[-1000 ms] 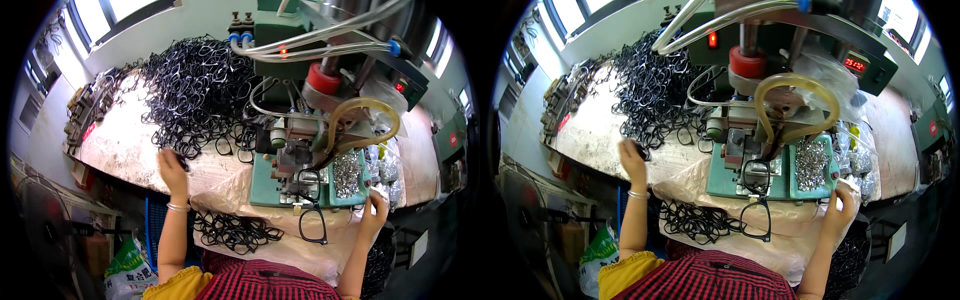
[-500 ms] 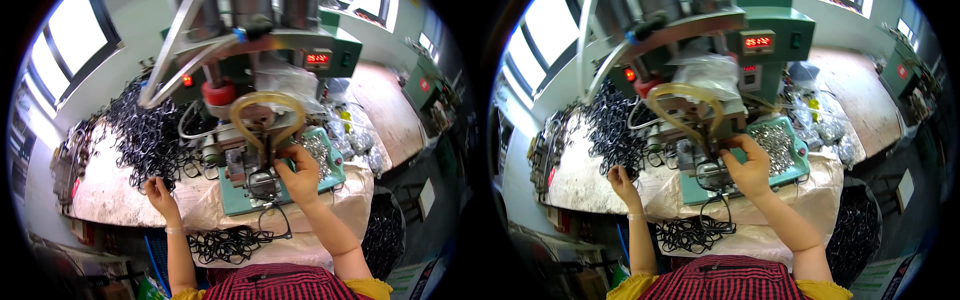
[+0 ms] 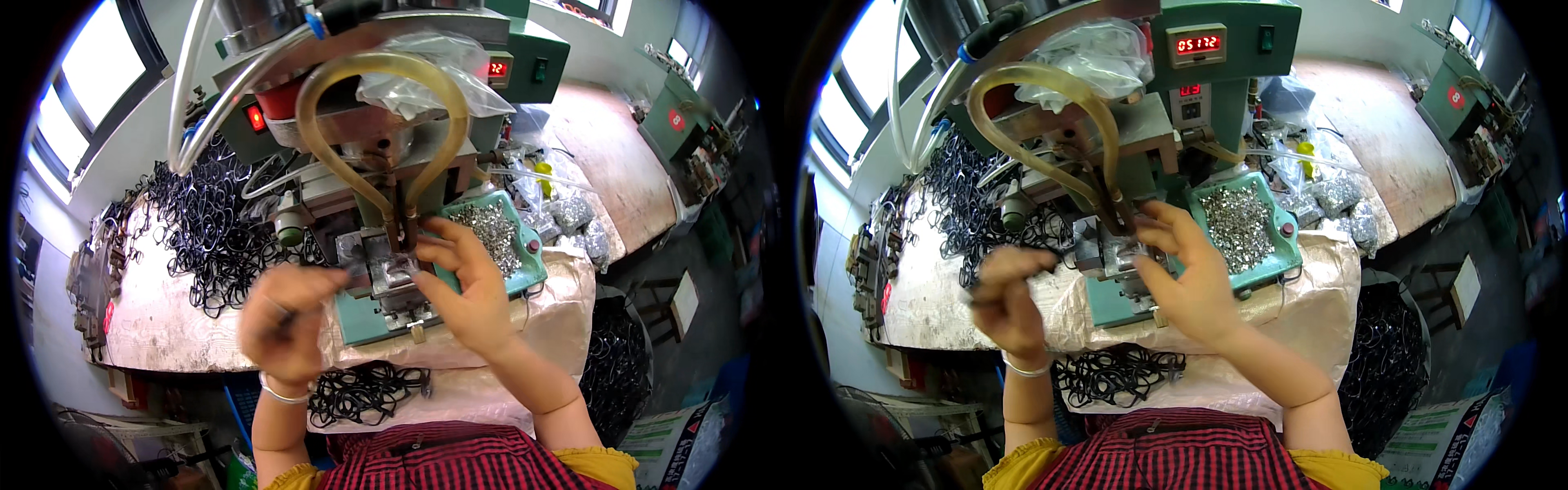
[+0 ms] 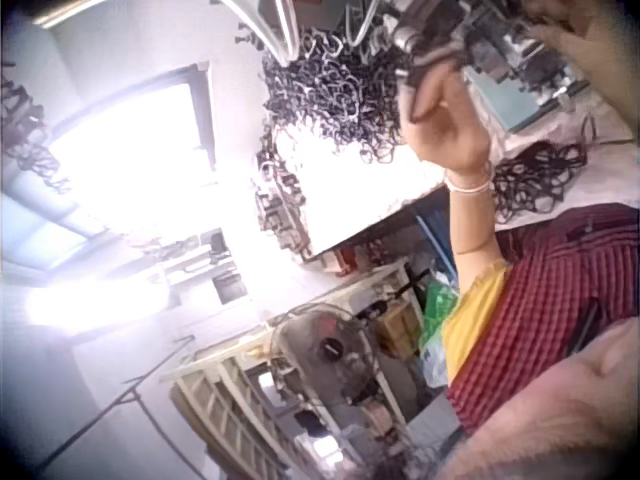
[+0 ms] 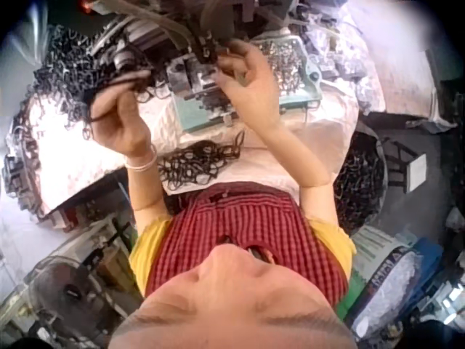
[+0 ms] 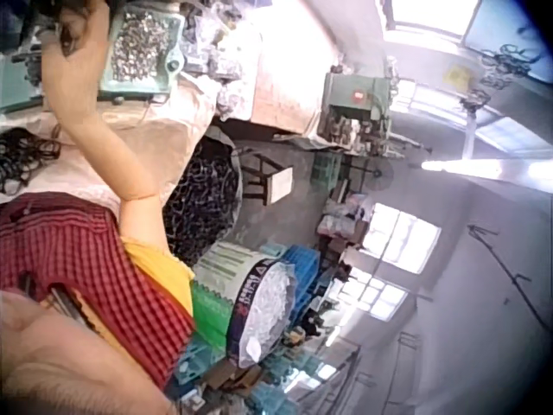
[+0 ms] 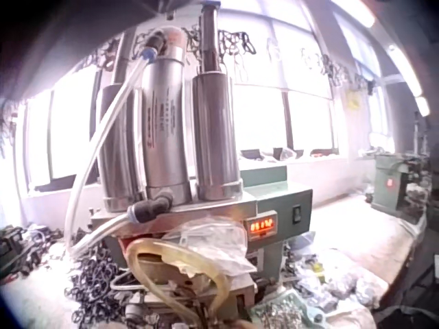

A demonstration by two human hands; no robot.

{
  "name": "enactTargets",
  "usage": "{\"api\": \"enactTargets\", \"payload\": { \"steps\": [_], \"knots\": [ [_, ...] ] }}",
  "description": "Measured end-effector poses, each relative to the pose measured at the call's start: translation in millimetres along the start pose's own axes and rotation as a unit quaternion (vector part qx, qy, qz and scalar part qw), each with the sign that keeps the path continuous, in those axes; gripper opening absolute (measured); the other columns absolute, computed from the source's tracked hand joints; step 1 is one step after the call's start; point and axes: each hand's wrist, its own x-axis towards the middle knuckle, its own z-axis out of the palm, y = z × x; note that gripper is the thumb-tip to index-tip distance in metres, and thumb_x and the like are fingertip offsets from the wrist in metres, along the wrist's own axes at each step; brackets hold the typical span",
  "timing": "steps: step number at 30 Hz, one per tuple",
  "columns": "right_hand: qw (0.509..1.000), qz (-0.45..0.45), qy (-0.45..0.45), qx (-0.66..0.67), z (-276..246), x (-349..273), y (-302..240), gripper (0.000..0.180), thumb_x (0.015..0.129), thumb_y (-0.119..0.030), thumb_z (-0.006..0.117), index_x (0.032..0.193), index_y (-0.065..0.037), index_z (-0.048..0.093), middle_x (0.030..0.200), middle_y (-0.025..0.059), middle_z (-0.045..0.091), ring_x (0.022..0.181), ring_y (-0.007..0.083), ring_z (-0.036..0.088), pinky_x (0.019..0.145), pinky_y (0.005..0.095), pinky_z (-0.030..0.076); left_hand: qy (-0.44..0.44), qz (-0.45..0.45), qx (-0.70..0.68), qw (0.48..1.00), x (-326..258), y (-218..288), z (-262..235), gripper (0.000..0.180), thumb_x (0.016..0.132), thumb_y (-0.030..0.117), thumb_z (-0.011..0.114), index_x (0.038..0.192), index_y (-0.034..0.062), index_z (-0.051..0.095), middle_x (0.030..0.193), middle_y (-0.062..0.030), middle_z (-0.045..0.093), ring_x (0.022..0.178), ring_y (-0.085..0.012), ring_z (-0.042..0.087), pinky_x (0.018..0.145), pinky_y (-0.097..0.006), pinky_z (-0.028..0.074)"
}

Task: The person assembles eyeglasses by inserting small metal components into the frames using a specialized machine. They repeatedly pick frames from a pile, place them in the machine, operate the mechanism, and set the finished frames aside.

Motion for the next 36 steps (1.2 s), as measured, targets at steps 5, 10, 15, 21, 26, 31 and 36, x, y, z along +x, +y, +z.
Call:
{"api": "enactTargets", "payload": {
  "steps": [5,10,15,21,26,31,36],
  "knots": [
    [0.847,-0.106,0.068,-0.517,-78.6,19.4,55.7,0.025,0.076,-0.009,0.073,0.1,-0.005,0.07,0.117,0.0175,0.064,0.12,0.036,0.054,0.102,0.0434,0.042,-0.202,0.157,0.084,0.963,-28.3,-15.9,22.5,0.019,0.074,0.014,0.07,0.093,0.0087,0.074,0.102,-0.0069,0.072,0.074,-0.0231,0.053,0.087,-0.046,0.053],
    [0.844,-0.147,0.133,-0.498,-113.8,18.5,93.9,0.011,0.076,-0.015,0.074,0.084,-0.008,0.073,0.112,0.0201,0.063,0.121,0.0383,0.052,0.101,0.0468,0.041,-0.19,0.172,0.084,0.963,-29.7,-19.9,28.4,0.026,0.069,0.014,0.071,0.094,0.0098,0.073,0.101,-0.0039,0.071,0.073,-0.0227,0.051,0.084,-0.045,0.051],
    [0.75,-0.25,-0.015,-0.612,-84.0,30.8,88.0,0.016,0.08,-0.018,0.071,0.095,-0.013,0.066,0.133,0.0147,0.053,0.131,0.0351,0.044,0.098,0.0482,0.043,-0.181,0.148,0.099,0.967,-38.4,-19.1,30.3,0.026,0.072,0.013,0.072,0.098,0.0096,0.072,0.107,-0.0035,0.07,0.078,-0.0232,0.053,0.092,-0.046,0.05],
    [0.828,-0.195,0.085,-0.518,-95.3,28.4,94.7,0.011,0.074,-0.007,0.072,0.085,-0.005,0.068,0.113,0.0164,0.065,0.112,0.0364,0.059,0.092,0.0428,0.048,-0.039,-0.007,0.219,0.975,-115.5,18.6,9.7,0.042,0.072,0.017,0.08,0.111,0.0114,0.066,0.124,-0.0109,0.064,0.107,-0.03,0.06,0.1,-0.048,0.044],
    [0.863,-0.141,0.126,-0.469,-118.7,17.8,92.0,0.017,0.083,0.0,0.067,0.099,-0.002,0.071,0.104,0.0156,0.069,0.103,0.0294,0.064,0.091,0.0362,0.049,0.242,-0.148,0.317,0.905,-99.7,24.2,-97.0,0.033,0.085,-0.006,0.055,0.119,-0.0026,0.057,0.122,-0.0165,0.058,0.117,-0.0286,0.054,0.105,-0.04,0.038],
    [0.893,-0.143,0.108,-0.413,-93.4,33.7,77.3,0.015,0.087,-0.001,0.065,0.101,0.0,0.07,0.095,0.0112,0.069,0.093,0.0221,0.065,0.086,0.0311,0.048,0.02,-0.202,0.464,0.862,-60.2,-13.4,-159.6,0.03,0.083,0.0,0.066,0.111,-0.0019,0.056,0.113,-0.0187,0.058,0.104,-0.0316,0.057,0.091,-0.038,0.046],
    [0.907,-0.152,0.152,-0.362,-89.0,37.2,104.0,0.012,0.085,-0.003,0.068,0.097,0.0,0.07,0.091,0.0088,0.068,0.085,0.02,0.064,0.08,0.0298,0.049,-0.002,-0.332,0.537,0.776,-125.4,-118.5,-118.4,0.044,0.073,0.009,0.076,0.108,0.0002,0.051,0.106,-0.0212,0.05,0.098,-0.0409,0.054,0.083,-0.046,0.048]
  ]
}}
